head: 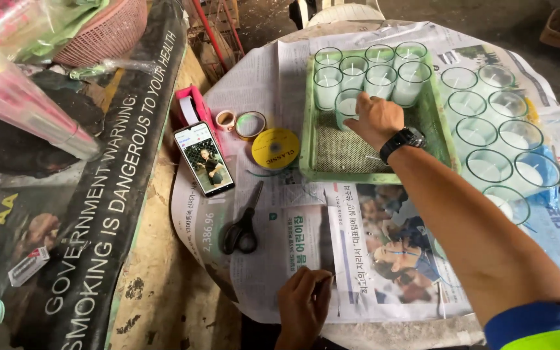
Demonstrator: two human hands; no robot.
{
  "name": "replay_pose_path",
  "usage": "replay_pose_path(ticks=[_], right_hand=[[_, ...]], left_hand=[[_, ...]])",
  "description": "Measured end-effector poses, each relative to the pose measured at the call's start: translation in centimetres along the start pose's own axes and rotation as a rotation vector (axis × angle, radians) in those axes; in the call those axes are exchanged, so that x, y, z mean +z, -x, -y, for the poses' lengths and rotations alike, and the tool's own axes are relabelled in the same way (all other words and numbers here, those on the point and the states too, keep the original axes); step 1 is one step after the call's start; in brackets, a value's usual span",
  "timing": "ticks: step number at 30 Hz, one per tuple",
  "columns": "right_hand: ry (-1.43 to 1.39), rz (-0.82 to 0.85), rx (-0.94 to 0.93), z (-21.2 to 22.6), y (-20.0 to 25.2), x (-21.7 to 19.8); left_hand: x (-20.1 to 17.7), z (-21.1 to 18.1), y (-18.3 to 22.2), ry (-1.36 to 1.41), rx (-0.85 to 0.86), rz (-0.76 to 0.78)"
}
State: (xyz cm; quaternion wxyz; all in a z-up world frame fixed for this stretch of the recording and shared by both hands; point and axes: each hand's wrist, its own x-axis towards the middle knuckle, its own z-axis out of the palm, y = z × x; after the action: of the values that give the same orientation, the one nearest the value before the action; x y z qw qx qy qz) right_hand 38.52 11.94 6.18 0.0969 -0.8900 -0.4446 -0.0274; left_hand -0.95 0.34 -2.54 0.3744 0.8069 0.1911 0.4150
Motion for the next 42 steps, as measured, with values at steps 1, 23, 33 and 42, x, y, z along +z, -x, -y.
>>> replay_pose_path(ticks=[1,23,33,42], right_hand=[[0.000,0.003,0.002,0.4,0.8,-1.9],[-0.837,-0.324,-0.135,-2.9,38.2,-0.9],[-0.759,-0.254,-0.109,-3.0,38.7,0.4],[-0.713,-0.277,-0.107,-3.2,38.8,1.4]], left_hand=[[-0.1,-0.1,-0.1,0.001,-0.002,0.003],[-1.1,-6.8,-2.6,-0.086,0.140,0.054],[2.0,-9.7,-3.6,-0.324,0.570,0.128],[3.1,-7.8,-2.8,-0.302,0.486,0.096]])
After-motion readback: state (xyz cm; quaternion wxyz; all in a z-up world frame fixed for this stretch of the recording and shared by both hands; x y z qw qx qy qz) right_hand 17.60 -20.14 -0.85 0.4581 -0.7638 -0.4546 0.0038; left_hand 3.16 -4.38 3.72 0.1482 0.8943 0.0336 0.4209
